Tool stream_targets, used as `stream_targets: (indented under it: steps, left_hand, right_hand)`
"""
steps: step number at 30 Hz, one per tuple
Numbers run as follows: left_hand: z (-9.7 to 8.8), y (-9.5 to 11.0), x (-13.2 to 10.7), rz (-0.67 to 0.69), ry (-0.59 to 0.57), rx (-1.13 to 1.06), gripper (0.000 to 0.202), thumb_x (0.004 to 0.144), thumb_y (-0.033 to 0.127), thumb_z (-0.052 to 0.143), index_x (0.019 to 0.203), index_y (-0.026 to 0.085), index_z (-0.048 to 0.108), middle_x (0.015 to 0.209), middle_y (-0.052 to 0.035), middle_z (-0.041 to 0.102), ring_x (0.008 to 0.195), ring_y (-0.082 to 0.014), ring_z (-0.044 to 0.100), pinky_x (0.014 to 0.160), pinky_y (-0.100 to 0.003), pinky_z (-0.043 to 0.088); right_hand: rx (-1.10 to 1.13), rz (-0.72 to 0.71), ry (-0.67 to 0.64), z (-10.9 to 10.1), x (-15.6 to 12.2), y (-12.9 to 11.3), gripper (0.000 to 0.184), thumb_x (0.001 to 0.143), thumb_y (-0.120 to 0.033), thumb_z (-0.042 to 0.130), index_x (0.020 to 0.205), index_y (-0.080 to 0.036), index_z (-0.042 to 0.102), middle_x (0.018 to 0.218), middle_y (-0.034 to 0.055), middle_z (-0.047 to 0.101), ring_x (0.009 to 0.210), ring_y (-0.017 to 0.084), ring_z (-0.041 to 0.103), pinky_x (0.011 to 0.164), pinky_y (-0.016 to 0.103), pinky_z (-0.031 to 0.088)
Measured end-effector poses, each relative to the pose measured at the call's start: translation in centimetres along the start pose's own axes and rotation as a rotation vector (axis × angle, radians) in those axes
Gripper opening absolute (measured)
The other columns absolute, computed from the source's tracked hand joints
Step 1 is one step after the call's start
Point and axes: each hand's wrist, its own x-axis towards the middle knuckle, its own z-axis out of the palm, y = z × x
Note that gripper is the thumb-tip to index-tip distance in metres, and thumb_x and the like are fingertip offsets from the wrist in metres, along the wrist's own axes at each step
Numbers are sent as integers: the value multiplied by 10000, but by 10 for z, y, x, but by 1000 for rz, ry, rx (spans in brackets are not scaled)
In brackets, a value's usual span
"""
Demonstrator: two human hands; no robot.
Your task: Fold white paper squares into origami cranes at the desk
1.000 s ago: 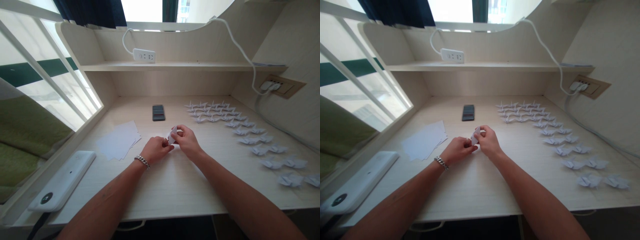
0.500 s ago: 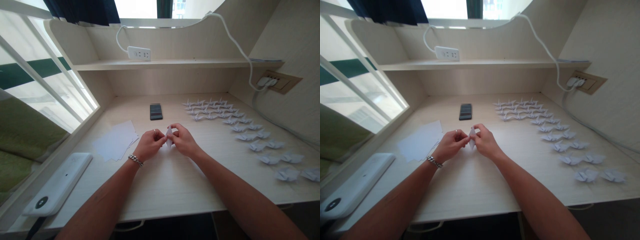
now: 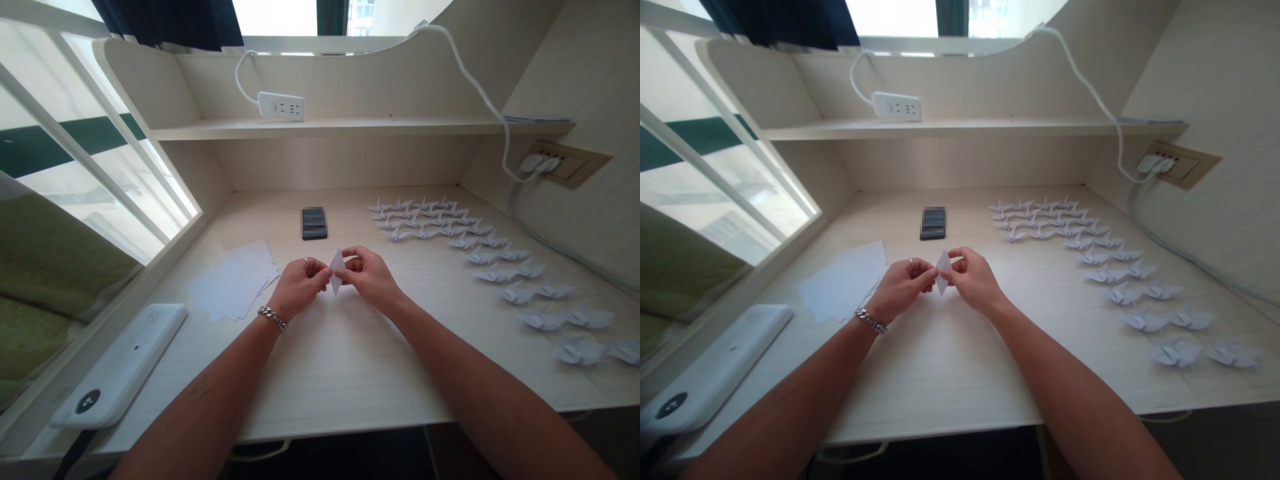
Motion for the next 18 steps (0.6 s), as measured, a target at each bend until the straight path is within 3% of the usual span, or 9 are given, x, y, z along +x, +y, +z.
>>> stream_targets:
  steps: [5,11,18]
  left_hand:
    - [2,3,-1,-12,-26,-69,233,772,359,633,678,150,589,566,-3,601,524,-106,539,537,-236,423]
    - [-1,0,0,-44,32,-147,247,746,372,660,696,137,600,580,-12,605,541,-110,545,551,-245,437]
    - [1,-2,1,-73,40,-193,224,744,343,665,714,132,593,601,-14,611,545,-106,555,551,-242,447]
  right_hand:
    - [77,52,13,0,0,-4,307,678,-234,736,923,-166,563,617,-4,678,577,177,670,615,348,572]
    - [132,112,49,-1,0,-6,261,764,-262,675,988,-182,567,647,-12,672,586,142,663,638,327,581]
    - [38,6,-20,0,0,0,343,701,-288,732,984,-165,582,648,-8,670,603,151,653,664,342,569]
